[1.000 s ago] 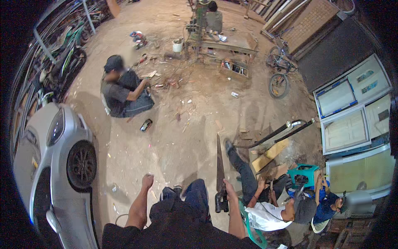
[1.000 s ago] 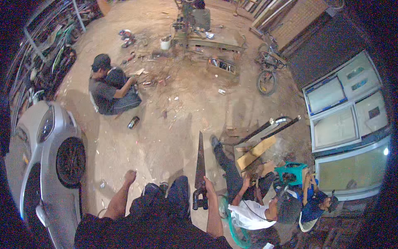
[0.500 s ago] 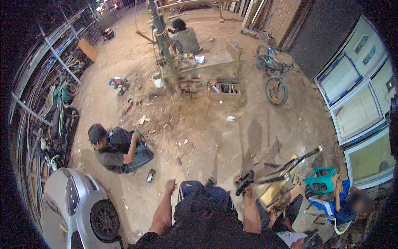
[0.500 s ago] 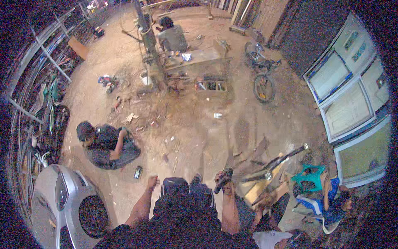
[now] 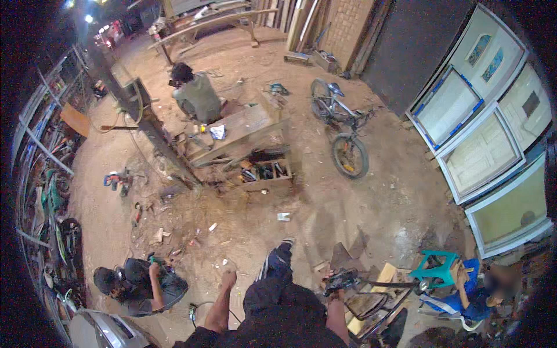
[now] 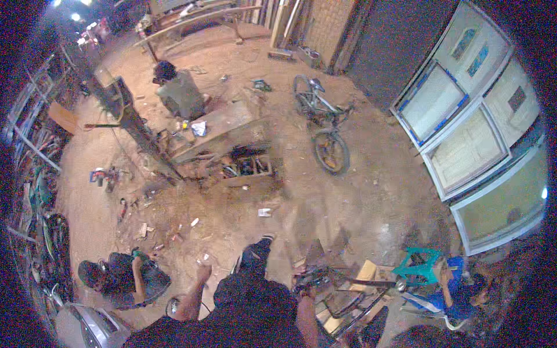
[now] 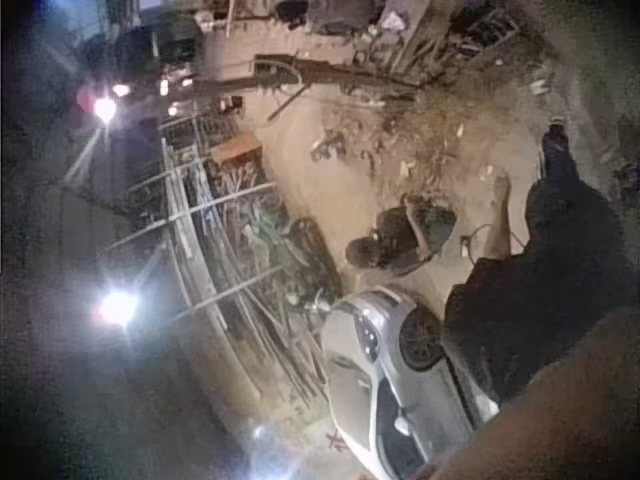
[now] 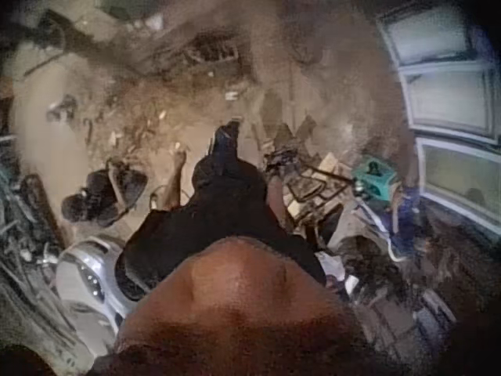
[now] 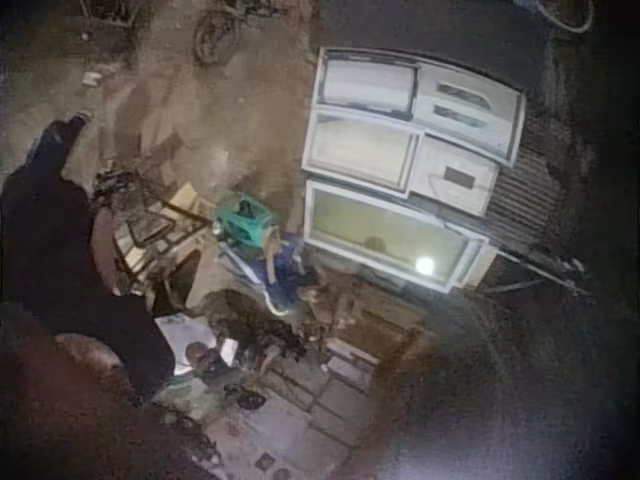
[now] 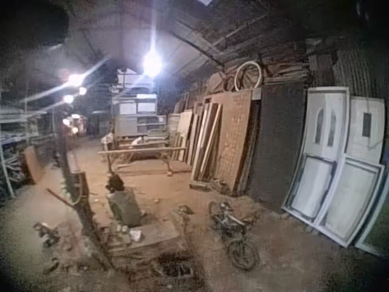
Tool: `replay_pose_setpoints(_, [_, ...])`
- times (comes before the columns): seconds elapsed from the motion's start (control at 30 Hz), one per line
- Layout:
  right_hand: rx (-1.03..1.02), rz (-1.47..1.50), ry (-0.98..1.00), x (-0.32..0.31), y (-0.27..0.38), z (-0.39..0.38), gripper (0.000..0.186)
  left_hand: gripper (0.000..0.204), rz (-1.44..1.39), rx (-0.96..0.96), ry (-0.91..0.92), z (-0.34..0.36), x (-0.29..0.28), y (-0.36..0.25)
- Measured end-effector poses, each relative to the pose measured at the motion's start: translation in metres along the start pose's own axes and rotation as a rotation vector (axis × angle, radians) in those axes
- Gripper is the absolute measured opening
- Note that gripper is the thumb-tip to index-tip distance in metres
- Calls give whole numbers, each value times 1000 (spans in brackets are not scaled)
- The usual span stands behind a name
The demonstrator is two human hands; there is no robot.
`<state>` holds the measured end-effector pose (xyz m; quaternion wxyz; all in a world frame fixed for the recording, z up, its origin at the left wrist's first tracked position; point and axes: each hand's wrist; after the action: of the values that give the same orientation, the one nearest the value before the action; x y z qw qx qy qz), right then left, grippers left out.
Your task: The person saws a wooden plank using a handsaw while holding it steady with one hand on a stack of lumber.
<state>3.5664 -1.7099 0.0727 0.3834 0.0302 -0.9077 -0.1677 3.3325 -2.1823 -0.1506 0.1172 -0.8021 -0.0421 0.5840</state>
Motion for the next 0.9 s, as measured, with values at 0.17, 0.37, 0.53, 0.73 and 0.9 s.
replay_pose_setpoints(0.17, [-252,-15,-166,9,132,50,52,41,-368,547,606,84,-186,-474])
replay_pose_setpoints(0.37, [-315,35,-207,46,222,119,53,86,-15,1158,1032,23,-264,-739])
replay_pose_setpoints(0.53, [-324,20,-220,48,328,190,53,67,-104,1479,354,35,-168,-837])
replay_pose_setpoints(0.73, [-340,-46,-237,20,502,265,54,57,-407,1195,897,77,-139,-1028])
replay_pose_setpoints(0.9, [-329,-105,-240,20,638,305,55,56,-460,1005,791,103,-157,-1170])
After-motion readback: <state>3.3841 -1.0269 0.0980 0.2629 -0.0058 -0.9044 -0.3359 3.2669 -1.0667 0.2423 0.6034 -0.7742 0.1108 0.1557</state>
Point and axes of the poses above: each hand's wrist, its own z-axis towards the middle knuckle, its own x-axis out of the palm, y = z × x, and after that the axes turned 3 degrees about z, right-handed
